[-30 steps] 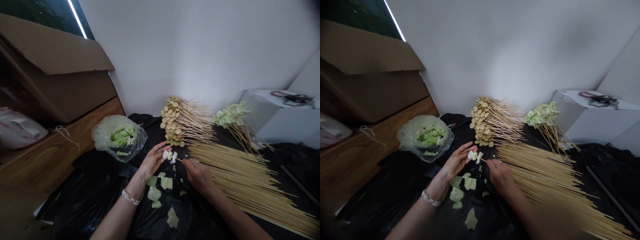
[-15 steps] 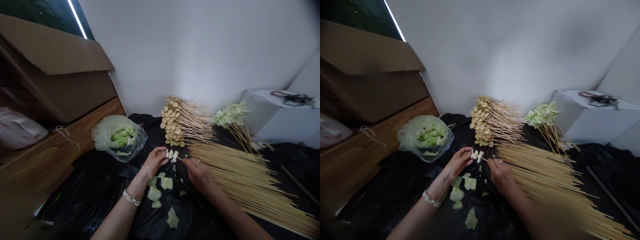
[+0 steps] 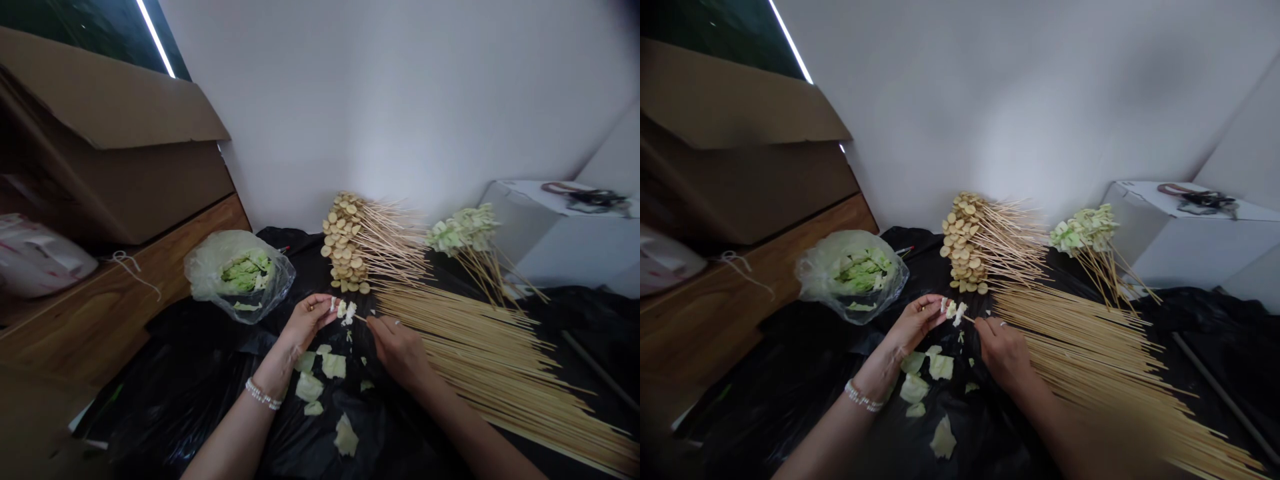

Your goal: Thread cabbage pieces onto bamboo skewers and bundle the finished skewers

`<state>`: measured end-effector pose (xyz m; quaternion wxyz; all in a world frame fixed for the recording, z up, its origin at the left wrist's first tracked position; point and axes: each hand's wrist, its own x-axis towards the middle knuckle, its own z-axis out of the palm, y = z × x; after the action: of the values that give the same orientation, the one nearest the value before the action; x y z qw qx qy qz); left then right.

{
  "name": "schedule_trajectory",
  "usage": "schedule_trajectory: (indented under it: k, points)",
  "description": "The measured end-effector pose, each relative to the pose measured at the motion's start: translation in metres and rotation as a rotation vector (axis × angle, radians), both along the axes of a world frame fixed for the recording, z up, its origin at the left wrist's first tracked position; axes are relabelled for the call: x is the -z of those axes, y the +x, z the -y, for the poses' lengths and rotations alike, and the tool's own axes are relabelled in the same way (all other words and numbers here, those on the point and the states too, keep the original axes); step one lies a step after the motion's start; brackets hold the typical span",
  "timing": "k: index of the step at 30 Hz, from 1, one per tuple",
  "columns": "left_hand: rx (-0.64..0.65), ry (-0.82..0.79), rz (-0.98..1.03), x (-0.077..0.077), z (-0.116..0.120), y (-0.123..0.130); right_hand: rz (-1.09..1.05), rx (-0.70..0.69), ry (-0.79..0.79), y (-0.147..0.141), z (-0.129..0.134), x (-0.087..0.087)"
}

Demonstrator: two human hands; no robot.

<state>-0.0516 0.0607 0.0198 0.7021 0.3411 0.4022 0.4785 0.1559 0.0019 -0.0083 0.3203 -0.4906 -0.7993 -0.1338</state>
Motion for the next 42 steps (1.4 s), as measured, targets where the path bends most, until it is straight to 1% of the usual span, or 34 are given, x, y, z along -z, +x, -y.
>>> schedule_trajectory:
  k: [4,9,13,19,26,32,37,42]
  points:
    - [0.002,0.006,-0.030,0.000,0.000,0.000,-0.005,0.002,0.012,0.000,0.000,-0.001]
    - [-0.034,0.040,-0.076,0.006,-0.002,-0.001,-0.008,0.000,0.029,-0.001,0.000,-0.002]
    - [-0.046,0.041,-0.074,0.009,-0.003,0.000,-0.014,0.001,0.035,-0.002,0.001,-0.003]
    - [-0.062,0.046,-0.098,0.009,-0.001,0.004,-0.014,-0.003,0.051,-0.002,0.002,-0.004]
    - [-0.062,0.033,-0.093,0.007,0.000,0.006,-0.006,0.014,0.042,-0.003,0.001,0.002]
    - [-0.038,0.045,-0.103,0.009,0.001,0.008,-0.039,-0.003,0.031,-0.004,0.000,0.003]
    - [-0.042,0.051,-0.104,0.010,0.000,0.008,-0.010,0.001,0.022,-0.004,0.000,0.006]
    - [-0.027,0.039,-0.111,0.010,0.001,0.009,-0.015,-0.006,0.015,-0.004,0.001,0.005]
